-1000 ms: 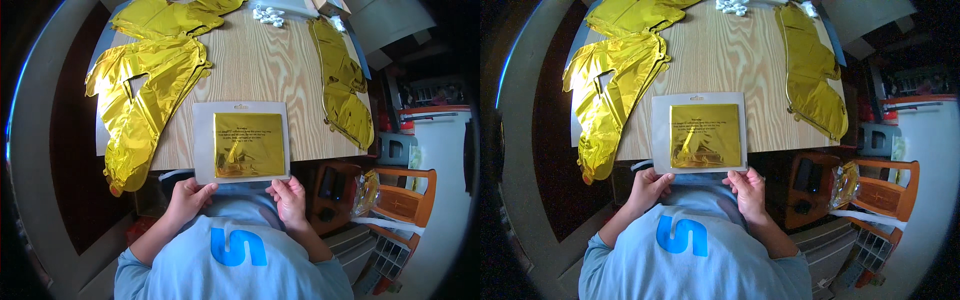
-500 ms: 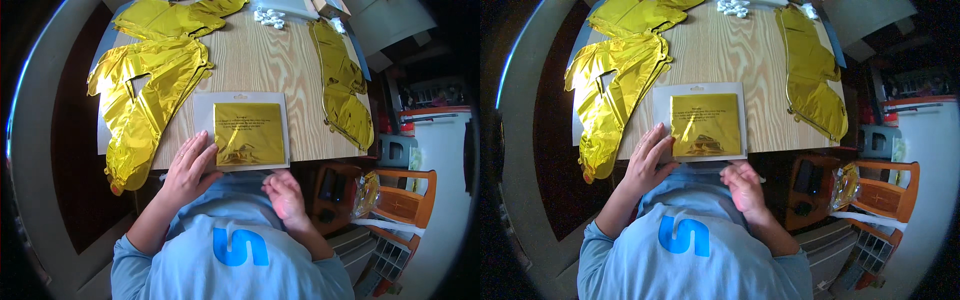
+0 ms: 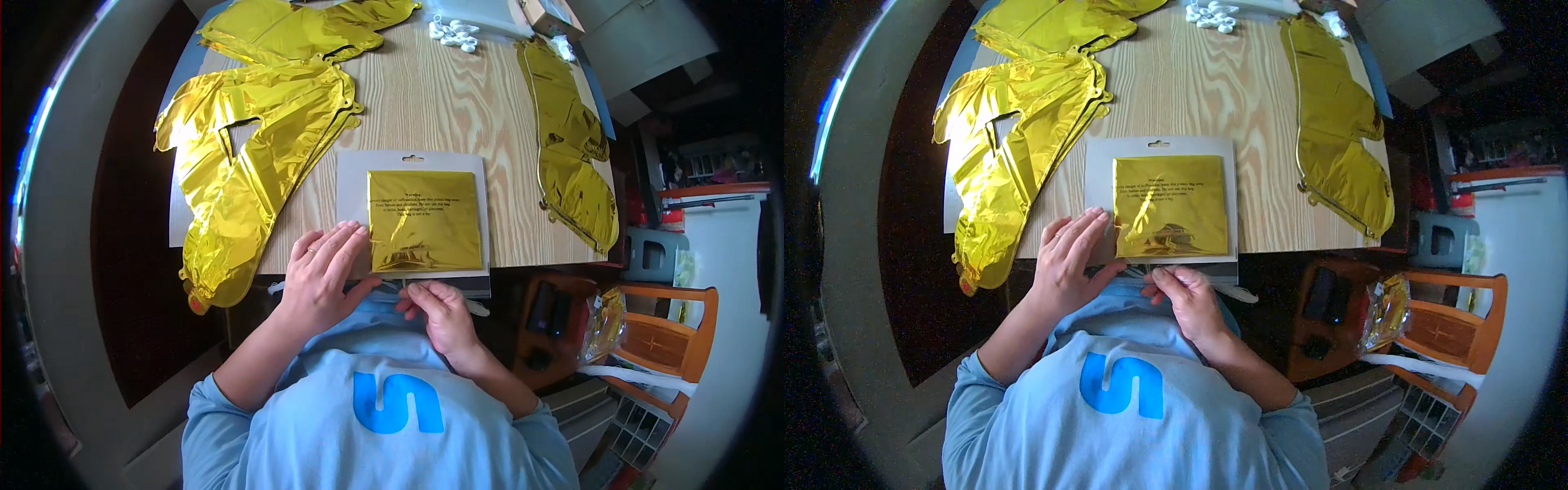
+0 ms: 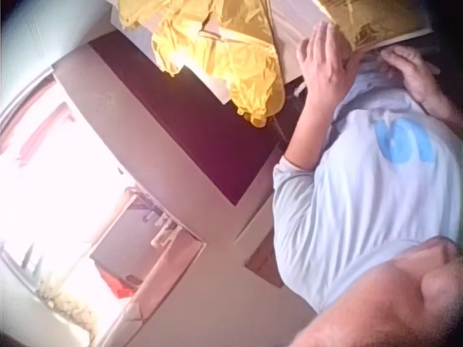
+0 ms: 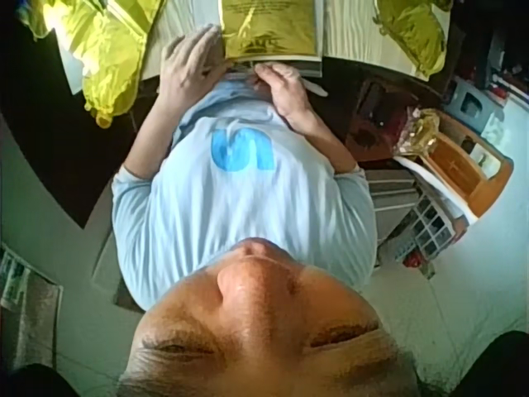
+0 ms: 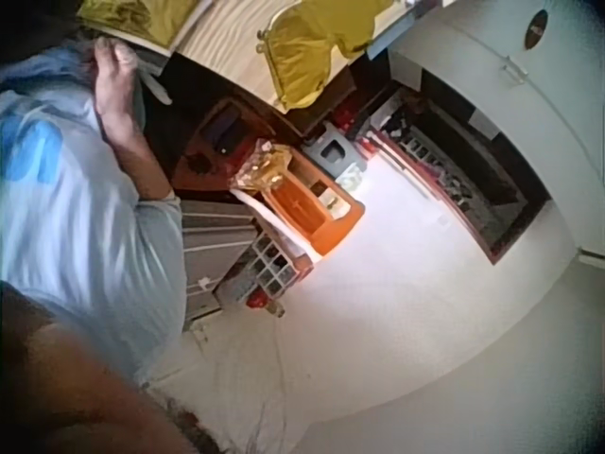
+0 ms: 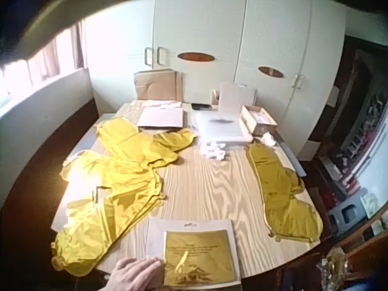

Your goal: Folding gold foil balloons and mounting them onto cardboard packaging inserts.

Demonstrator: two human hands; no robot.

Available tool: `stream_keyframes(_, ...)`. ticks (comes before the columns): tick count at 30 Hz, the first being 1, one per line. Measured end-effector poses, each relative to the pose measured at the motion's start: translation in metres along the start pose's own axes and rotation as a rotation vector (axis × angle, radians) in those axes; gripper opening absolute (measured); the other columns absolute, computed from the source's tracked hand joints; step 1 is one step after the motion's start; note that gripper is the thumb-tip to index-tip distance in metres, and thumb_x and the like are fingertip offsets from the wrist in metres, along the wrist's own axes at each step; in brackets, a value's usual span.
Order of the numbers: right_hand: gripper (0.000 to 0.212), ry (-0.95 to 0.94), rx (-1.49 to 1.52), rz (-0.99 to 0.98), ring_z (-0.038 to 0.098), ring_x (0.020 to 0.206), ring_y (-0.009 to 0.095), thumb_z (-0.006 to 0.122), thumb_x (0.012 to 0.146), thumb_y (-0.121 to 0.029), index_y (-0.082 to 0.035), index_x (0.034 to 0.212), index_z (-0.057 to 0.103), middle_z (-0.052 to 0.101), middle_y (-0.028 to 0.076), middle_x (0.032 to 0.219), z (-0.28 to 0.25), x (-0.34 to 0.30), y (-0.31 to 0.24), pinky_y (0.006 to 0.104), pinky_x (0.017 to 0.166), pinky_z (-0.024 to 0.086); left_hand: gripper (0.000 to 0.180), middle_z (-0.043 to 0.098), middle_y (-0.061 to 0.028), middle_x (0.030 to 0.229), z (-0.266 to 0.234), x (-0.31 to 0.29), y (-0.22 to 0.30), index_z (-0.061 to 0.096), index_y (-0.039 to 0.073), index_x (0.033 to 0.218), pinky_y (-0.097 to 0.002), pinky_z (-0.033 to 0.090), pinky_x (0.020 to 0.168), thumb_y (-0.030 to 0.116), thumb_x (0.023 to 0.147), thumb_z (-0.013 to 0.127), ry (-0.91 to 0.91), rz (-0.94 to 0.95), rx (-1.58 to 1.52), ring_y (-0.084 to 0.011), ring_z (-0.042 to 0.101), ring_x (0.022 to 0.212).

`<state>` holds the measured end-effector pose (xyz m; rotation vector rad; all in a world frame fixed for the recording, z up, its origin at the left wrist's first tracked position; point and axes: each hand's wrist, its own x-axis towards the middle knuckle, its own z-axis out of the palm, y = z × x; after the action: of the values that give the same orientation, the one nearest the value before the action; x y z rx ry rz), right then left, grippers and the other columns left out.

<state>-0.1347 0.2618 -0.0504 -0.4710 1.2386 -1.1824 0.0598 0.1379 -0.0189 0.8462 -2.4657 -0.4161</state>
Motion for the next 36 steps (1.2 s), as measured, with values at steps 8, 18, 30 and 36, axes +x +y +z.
stream_keyframes(8, 0.028, -0.044, -0.122, -0.115, 0.062, 0.079, 0.013, 0.055, 0.107, -0.022, 0.001, 0.104, 0.069, 0.072, 0.007, 0.092, 0.004, -0.001, -0.007, 0.0278, 0.072, 0.052, 0.068, 0.055, -0.0160, 0.141, 0.001, 0.027, 0.025, 0.060, 0.008, 0.133, -0.0572, 0.036, 0.115, 0.025, 0.073, 0.085, -0.106, 0.102, -0.087, -0.0371, 0.050, 0.135)
stream_keyframes(18, 0.030, 0.099, -0.938, -0.231, 0.066, 0.066, 0.023, 0.070, 0.097, -0.027, -0.002, 0.081, 0.071, 0.067, 0.011, 0.069, -0.005, -0.032, -0.049, 0.0317, 0.067, 0.053, 0.023, 0.070, -0.0135, 0.113, 0.022, 0.025, -0.001, 0.068, 0.002, 0.103, -0.0516, 0.048, 0.108, 0.003, 0.082, 0.078, 0.060, 0.280, -0.171, -0.0325, 0.067, 0.116)
stream_keyframes(30, 0.049, 0.167, -1.408, -0.972, 0.049, 0.131, 0.040, 0.069, 0.086, -0.014, 0.008, 0.129, 0.061, 0.052, 0.024, 0.144, 0.006, -0.013, -0.036, 0.0514, 0.111, 0.041, 0.025, 0.068, -0.0137, 0.116, 0.027, 0.025, 0.006, 0.066, 0.002, 0.107, -0.0539, 0.042, 0.113, 0.002, 0.084, 0.077, 0.119, 0.222, -0.263, -0.0340, 0.064, 0.120)
stream_keyframes(36, 0.069, 0.310, -1.574, -0.838, 0.028, 0.146, 0.052, 0.057, 0.099, -0.041, -0.002, 0.153, 0.040, 0.033, 0.028, 0.159, -0.001, -0.007, -0.024, 0.0657, 0.116, 0.026, 0.026, 0.068, -0.0136, 0.117, 0.028, 0.025, 0.005, 0.066, 0.003, 0.108, -0.0535, 0.042, 0.114, 0.002, 0.084, 0.076, 0.110, 0.230, -0.271, -0.0340, 0.064, 0.120)
